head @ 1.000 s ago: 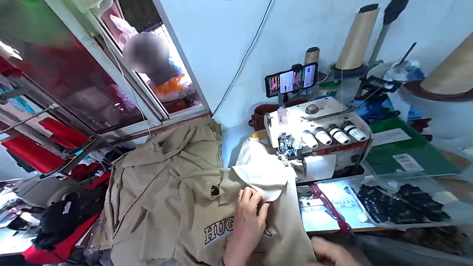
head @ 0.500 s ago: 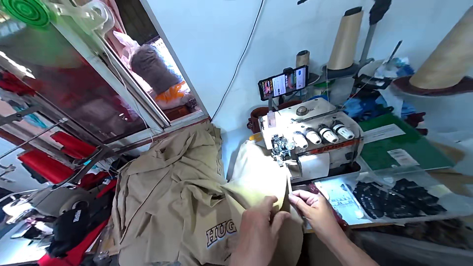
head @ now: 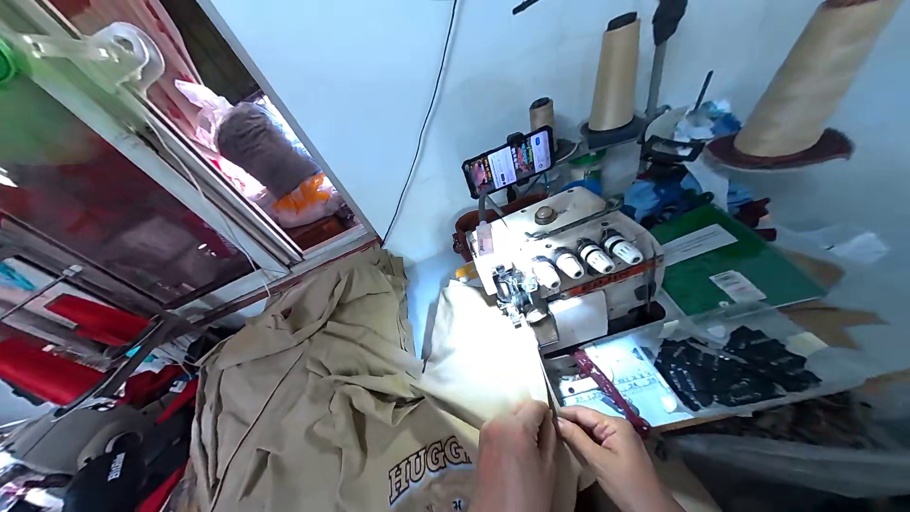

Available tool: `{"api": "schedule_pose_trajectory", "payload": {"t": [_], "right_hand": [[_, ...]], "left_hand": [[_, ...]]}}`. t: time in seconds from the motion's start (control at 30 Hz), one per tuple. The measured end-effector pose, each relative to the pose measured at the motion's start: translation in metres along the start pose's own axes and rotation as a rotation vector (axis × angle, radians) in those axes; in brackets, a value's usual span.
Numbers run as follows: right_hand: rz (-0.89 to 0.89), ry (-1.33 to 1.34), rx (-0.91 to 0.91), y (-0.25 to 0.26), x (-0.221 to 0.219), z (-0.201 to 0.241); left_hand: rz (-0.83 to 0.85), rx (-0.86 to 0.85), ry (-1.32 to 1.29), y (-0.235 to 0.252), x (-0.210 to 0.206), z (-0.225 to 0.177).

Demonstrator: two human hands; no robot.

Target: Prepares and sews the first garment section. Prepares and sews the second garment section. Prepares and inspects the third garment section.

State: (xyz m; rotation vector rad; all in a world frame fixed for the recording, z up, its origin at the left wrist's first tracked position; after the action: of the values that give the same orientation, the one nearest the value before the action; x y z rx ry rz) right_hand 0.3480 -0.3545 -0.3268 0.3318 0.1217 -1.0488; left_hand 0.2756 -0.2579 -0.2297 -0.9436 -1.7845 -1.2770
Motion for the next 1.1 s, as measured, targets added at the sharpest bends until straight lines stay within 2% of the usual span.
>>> {"api": "schedule_pose_trajectory", "payload": {"t": [0.27,0.43,0.57,0.7,0.97,1.1], "right_hand": [[-0.090,-0.038,0.064,0.057,-0.010,0.010],[-0.114,-0.030,0.069,0.064,-0.011,0.007],[-0.071,0.012,0.009,0.046,-0.005,0.002],[-0.115,0.057,0.009,0.033,-0.006,0.005],[-0.191,0.079,-0.015,0.070,-0.017,0.009],[-0.212,0.099,-0.015,0.069,-0.018,0.007]], "left_hand": [[-0.053,0.087,0.110,0.056,-0.014,0.010],[-0.044,0.145,0.143,0.057,-0.015,0.017],[-0.118,0.059,0.092,0.032,-0.005,0.014],[-0.171,-0.003,0.022,0.033,-0.006,0.010],[-0.142,0.071,0.180,0.061,-0.019,0.021],[-0.263,-0.034,0.136,0.057,-0.022,0.029]]}}
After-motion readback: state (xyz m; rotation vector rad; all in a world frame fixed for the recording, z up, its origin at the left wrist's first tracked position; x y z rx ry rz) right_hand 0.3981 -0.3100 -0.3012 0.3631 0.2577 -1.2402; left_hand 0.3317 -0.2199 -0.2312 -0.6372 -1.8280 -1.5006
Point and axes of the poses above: each hand's wrist, its own y-axis towards the middle knuckle, its own x-axis out of the back of the hand, z = x × y, the point moved 6 cm from there along y, towards the middle knuckle, and after that the axes turned 12 degrees about y, right-handed, at the moved point
